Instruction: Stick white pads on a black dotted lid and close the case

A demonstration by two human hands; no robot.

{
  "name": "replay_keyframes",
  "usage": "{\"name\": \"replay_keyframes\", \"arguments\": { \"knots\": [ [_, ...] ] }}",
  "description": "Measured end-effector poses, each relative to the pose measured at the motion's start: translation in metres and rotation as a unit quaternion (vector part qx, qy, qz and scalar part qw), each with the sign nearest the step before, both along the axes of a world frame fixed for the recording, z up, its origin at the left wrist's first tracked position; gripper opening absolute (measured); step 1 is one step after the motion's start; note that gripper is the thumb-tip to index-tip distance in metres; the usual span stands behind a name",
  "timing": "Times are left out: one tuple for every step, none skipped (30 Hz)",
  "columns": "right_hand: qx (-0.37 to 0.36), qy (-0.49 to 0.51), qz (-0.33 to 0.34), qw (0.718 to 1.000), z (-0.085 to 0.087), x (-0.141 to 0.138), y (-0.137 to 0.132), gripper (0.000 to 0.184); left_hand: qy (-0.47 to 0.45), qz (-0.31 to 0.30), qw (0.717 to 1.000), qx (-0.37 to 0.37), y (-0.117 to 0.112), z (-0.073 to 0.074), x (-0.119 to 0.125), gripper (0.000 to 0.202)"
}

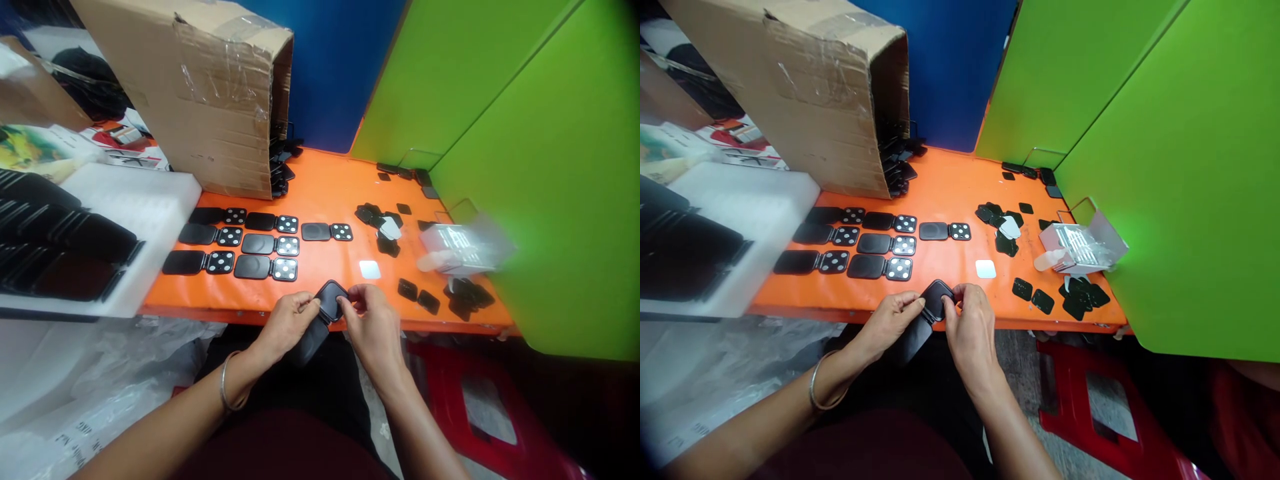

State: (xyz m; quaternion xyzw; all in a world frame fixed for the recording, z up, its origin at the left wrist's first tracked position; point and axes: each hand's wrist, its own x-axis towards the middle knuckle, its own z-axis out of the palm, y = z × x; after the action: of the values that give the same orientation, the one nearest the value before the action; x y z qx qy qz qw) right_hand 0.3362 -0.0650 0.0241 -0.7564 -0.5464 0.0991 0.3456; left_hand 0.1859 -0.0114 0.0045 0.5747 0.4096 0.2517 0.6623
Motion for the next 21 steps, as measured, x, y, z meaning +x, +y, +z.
{"name": "replay_keyframes", "arguments": {
  "knots": [
    [0.012,-0.012,0.001,1.000,0.000,0.001,-0.001,0.014,0.001,-0.001,1.000,0.002,0.000,-0.001,0.000,0.032],
    [0.025,-0.025,-0.002,0.999,0.001,0.002,-0.002,0.014,0.002,-0.002,1.000,0.005,0.000,-0.002,-0.001,0.032],
    [0.040,-0.033,-0.008,0.999,0.002,0.003,-0.002,0.016,0.004,-0.002,1.000,0.007,0.000,-0.003,-0.001,0.033],
    [0.051,-0.033,-0.018,0.998,0.003,0.005,-0.003,0.018,0.006,-0.002,1.000,0.009,0.000,-0.003,-0.001,0.034],
    [0.054,-0.015,-0.029,0.998,0.004,0.006,-0.003,0.022,0.008,-0.001,1.000,0.009,0.000,-0.003,-0.001,0.035],
    [0.047,0.022,-0.038,0.998,0.004,0.007,-0.002,0.026,0.009,0.001,1.000,0.005,0.001,-0.003,0.000,0.036],
    [0.032,0.080,-0.043,0.995,0.003,0.007,-0.002,0.032,0.010,0.006,1.000,-0.001,0.001,-0.002,0.000,0.036],
    [0.012,0.152,-0.041,0.987,0.001,0.006,-0.002,0.036,0.009,0.012,1.000,-0.010,0.001,0.000,0.001,0.037],
    [-0.012,0.230,-0.032,0.973,-0.001,0.005,-0.001,0.040,0.003,0.015,1.000,-0.021,0.001,0.002,0.001,0.037],
    [-0.036,0.307,-0.022,0.951,-0.004,0.003,-0.001,0.041,-0.009,0.012,0.999,-0.038,0.000,0.004,0.002,0.037],
    [-0.056,0.375,-0.016,0.925,-0.007,0.001,-0.001,0.041,-0.031,-0.002,0.998,-0.062,-0.001,0.006,0.001,0.035],
    [-0.070,0.431,-0.015,0.900,-0.009,-0.001,0.000,0.040,-0.060,-0.030,0.993,-0.098,-0.003,0.008,0.001,0.033],
    [-0.078,0.474,-0.019,0.877,-0.011,-0.002,0.000,0.039,-0.090,-0.068,0.984,-0.140,-0.005,0.010,0.000,0.034],
    [-0.081,0.508,-0.026,0.857,-0.012,-0.004,0.001,0.039,-0.115,-0.106,0.971,-0.180,-0.007,0.011,-0.001,0.040],
    [-0.080,0.532,-0.032,0.842,-0.012,-0.005,0.002,0.039,-0.132,-0.134,0.959,-0.210,-0.009,0.011,-0.002,0.048],
    [-0.077,0.548,-0.036,0.832,-0.012,-0.005,0.003,0.040,-0.140,-0.147,0.953,-0.224,-0.011,0.011,-0.003,0.055],
    [-0.075,0.556,-0.036,0.827,-0.012,-0.006,0.004,0.040,-0.139,-0.146,0.953,-0.225,-0.013,0.010,-0.002,0.058],
    [-0.074,0.555,-0.038,0.828,-0.011,-0.006,0.006,0.041,-0.134,-0.134,0.958,-0.215,-0.014,0.010,-0.001,0.058],
    [-0.076,0.548,-0.042,0.832,-0.012,-0.007,0.009,0.043,-0.125,-0.116,0.964,-0.202,-0.015,0.010,0.000,0.057],
    [-0.078,0.536,-0.051,0.839,-0.012,-0.008,0.011,0.044,-0.113,-0.102,0.970,-0.189,-0.016,0.010,0.002,0.055],
    [-0.080,0.524,-0.061,0.846,-0.014,-0.008,0.013,0.045,-0.097,-0.092,0.975,-0.178,-0.016,0.010,0.004,0.053]
  ]
}}
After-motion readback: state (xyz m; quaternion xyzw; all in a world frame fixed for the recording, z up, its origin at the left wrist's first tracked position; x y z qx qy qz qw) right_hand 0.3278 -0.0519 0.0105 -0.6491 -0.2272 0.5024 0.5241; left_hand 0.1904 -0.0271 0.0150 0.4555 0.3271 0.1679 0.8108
